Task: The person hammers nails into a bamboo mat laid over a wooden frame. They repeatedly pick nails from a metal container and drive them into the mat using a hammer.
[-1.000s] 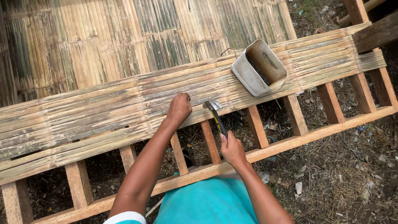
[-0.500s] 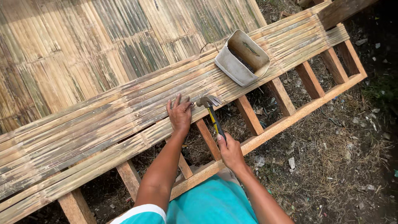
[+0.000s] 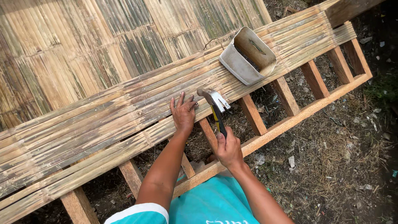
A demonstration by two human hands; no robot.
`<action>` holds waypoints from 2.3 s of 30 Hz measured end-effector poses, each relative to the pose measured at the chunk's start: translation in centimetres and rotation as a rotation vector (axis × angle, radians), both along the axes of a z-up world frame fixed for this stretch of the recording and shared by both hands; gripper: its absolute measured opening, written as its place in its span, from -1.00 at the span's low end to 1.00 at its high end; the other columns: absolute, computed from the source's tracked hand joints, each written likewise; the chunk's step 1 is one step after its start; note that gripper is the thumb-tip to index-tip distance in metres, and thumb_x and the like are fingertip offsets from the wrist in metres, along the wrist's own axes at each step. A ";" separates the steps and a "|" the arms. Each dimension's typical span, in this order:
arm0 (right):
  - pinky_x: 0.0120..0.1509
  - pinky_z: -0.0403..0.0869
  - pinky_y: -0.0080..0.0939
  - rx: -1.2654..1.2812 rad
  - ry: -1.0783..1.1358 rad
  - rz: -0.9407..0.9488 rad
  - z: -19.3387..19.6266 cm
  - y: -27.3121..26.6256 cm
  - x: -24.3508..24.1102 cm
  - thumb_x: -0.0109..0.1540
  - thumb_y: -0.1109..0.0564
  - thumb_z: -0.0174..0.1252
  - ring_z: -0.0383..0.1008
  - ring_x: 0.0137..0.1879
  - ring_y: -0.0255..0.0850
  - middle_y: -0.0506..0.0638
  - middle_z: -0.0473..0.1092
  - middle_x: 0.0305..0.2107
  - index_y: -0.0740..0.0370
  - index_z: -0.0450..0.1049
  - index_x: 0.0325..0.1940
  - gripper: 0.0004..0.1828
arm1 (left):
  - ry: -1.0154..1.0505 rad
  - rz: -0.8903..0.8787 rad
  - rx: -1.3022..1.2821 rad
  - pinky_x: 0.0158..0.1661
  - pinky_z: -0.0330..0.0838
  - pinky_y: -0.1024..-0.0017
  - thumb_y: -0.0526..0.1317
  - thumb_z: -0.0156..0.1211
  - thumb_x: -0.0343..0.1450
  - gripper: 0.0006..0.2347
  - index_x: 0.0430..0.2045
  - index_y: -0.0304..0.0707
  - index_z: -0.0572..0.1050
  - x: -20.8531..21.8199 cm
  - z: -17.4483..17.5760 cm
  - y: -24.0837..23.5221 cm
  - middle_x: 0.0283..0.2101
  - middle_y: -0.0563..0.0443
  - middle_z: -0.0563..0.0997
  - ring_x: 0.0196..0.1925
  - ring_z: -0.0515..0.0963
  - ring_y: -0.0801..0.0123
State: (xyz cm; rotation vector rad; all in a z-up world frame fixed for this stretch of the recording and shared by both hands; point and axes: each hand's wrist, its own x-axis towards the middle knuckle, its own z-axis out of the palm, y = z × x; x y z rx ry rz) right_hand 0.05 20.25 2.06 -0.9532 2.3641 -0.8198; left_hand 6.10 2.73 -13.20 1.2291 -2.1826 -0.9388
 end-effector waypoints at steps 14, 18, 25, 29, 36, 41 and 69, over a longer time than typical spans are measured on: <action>-0.13 0.41 0.32 0.361 -0.055 -0.006 -5.8 3.2 -3.1 0.39 -0.22 -0.14 0.51 -0.27 0.38 0.39 0.47 -0.51 0.37 0.41 -0.18 -0.45 | -0.490 -0.018 0.140 0.15 0.35 0.16 -0.07 0.29 0.38 -0.65 -0.03 -0.27 0.58 22.1 3.0 -2.6 0.02 -0.14 0.59 0.10 0.48 0.15; -0.13 0.41 0.30 0.289 0.012 0.043 -6.9 3.3 -3.2 0.41 -0.21 -0.14 0.49 -0.26 0.40 0.40 0.46 -0.50 0.39 0.40 -0.20 -0.45 | -0.650 -0.181 0.156 0.18 0.37 0.09 -0.01 0.37 0.33 -0.54 -0.02 -0.38 0.52 24.5 4.5 -5.5 0.08 -0.26 0.50 0.20 0.44 -0.01; -0.11 0.42 0.27 0.376 -0.020 0.009 -6.1 3.1 -3.4 0.40 -0.24 -0.14 0.52 -0.27 0.35 0.37 0.47 -0.48 0.36 0.40 -0.19 -0.43 | -0.846 -0.424 0.427 0.27 0.32 0.12 0.02 0.35 0.33 -0.48 0.07 -0.34 0.44 22.5 4.0 -9.9 0.25 -0.31 0.32 0.31 0.34 -0.07; -0.11 0.43 0.23 0.342 0.012 0.031 -6.5 3.2 -3.6 0.40 -0.26 -0.13 0.51 -0.26 0.31 0.35 0.47 -0.45 0.36 0.42 -0.24 -0.41 | -0.849 -0.402 0.351 0.25 0.46 0.11 -0.13 0.18 0.36 -0.68 -0.06 -0.27 0.60 23.0 3.4 -8.4 0.18 -0.30 0.52 0.23 0.53 -0.05; -0.15 0.40 0.22 0.262 0.035 0.040 -8.6 3.2 -3.0 0.42 -0.27 -0.14 0.49 -0.29 0.25 0.32 0.46 -0.46 0.37 0.44 -0.28 -0.38 | -0.812 -0.261 0.216 0.10 0.32 -0.01 0.13 0.54 0.20 -0.48 -0.13 -0.22 0.61 23.2 4.9 -5.8 0.08 -0.21 0.49 0.19 0.44 -0.07; -0.21 0.43 0.17 0.333 -0.039 -0.004 -7.0 4.0 -3.6 0.39 -0.30 -0.16 0.52 -0.37 0.17 0.27 0.46 -0.52 0.34 0.43 -0.27 -0.38 | -0.649 -0.363 0.456 0.00 0.53 0.17 0.02 0.54 0.20 -0.56 -0.20 -0.32 0.63 23.2 4.8 -8.7 -0.17 -0.17 0.66 -0.06 0.64 0.08; -0.50 0.35 -0.07 -0.013 0.019 0.286 -3.0 0.7 -5.3 0.43 -0.25 -0.19 0.38 -0.60 -0.22 -0.01 0.34 -0.69 0.26 0.31 -0.24 -0.48 | -0.507 0.372 0.228 0.48 -0.40 -0.11 0.09 0.59 -0.08 -0.23 0.12 0.20 0.53 24.2 1.4 -4.3 0.43 0.26 0.29 0.58 -0.03 0.18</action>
